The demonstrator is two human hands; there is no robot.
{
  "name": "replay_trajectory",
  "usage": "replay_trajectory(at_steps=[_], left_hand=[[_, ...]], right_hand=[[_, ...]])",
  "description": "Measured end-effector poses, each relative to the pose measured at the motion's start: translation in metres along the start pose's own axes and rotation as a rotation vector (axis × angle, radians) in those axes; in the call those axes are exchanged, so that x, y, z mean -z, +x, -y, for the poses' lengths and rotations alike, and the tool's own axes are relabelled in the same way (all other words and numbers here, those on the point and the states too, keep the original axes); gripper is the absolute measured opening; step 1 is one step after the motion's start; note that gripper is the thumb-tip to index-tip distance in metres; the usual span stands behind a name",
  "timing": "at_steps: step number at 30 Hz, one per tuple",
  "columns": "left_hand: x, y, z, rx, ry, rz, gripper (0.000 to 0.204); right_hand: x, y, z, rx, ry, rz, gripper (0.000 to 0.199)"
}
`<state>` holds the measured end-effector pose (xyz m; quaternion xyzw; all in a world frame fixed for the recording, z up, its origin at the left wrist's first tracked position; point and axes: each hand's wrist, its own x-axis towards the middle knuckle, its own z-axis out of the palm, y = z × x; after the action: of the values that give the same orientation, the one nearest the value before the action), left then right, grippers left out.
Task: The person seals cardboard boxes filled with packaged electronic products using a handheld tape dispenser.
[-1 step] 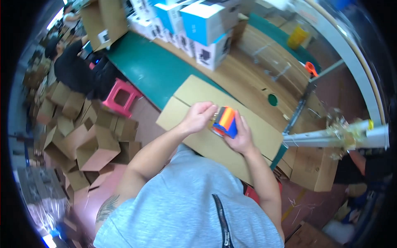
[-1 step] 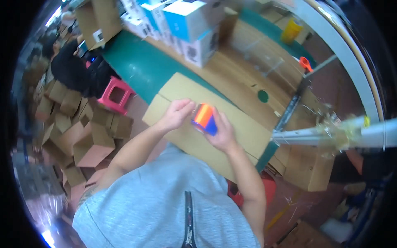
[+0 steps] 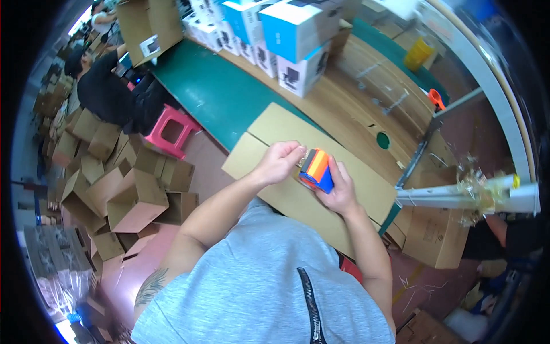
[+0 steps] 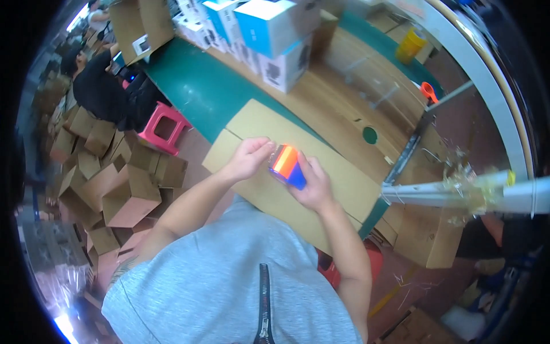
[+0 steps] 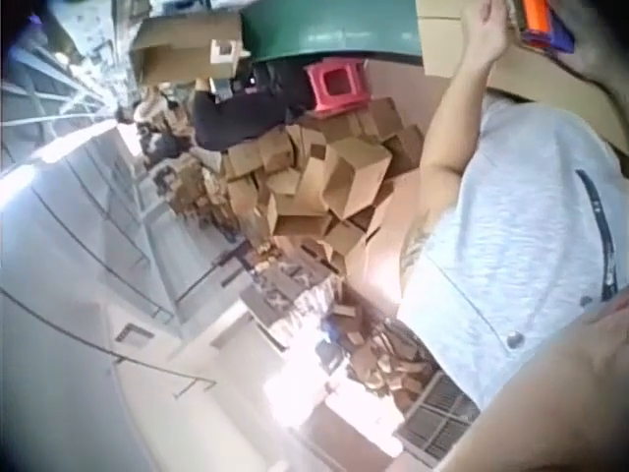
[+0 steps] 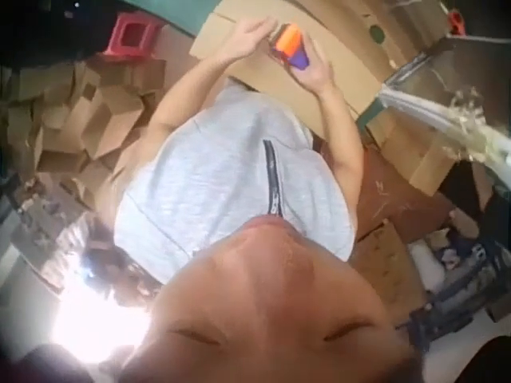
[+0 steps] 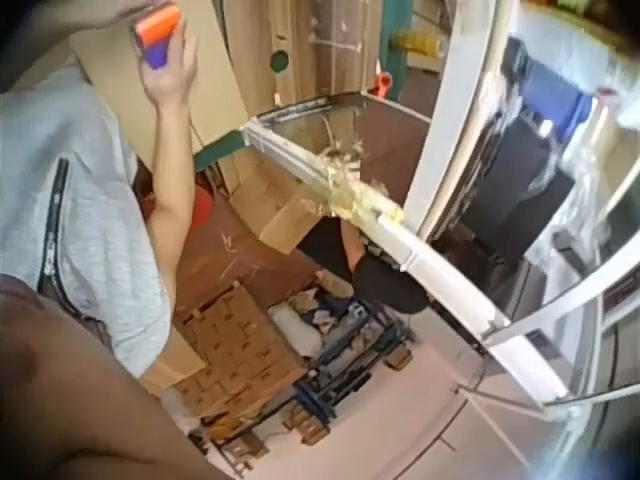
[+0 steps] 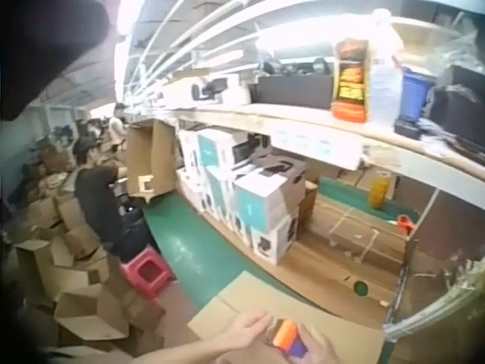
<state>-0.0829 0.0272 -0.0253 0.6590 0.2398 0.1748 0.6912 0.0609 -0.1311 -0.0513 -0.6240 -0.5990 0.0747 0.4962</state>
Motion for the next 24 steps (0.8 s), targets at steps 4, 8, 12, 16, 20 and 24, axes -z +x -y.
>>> replay_trajectory(at_steps=[4,8,12,16,20,24], left_hand=[[0.035,-0.001,0.028,0.019,-0.074,-0.075,0.033],[0.092,0.007,0.029,0.212,0.042,-0.184,0.035],[0.139,0.013,0.039,0.184,0.136,-0.262,0.037],[0.159,0.014,0.039,0.127,0.351,-0.248,0.039],[0.185,0.019,0.065,0.071,0.264,-0.307,0.04],[0.183,0.02,0.099,0.16,0.186,-0.215,0.039]], right_hand=[[-0.007,0.032,0.018,0.054,-0.145,0.189,0.077],[-0.022,0.071,0.047,-0.087,-0.363,0.412,0.069],[-0.041,0.098,0.061,-0.137,-0.432,0.517,0.067],[-0.048,0.117,0.072,-0.212,-0.51,0.631,0.068],[-0.057,0.126,0.081,-0.248,-0.63,0.733,0.069],[-0.064,0.135,0.079,-0.23,-0.67,0.764,0.077]])
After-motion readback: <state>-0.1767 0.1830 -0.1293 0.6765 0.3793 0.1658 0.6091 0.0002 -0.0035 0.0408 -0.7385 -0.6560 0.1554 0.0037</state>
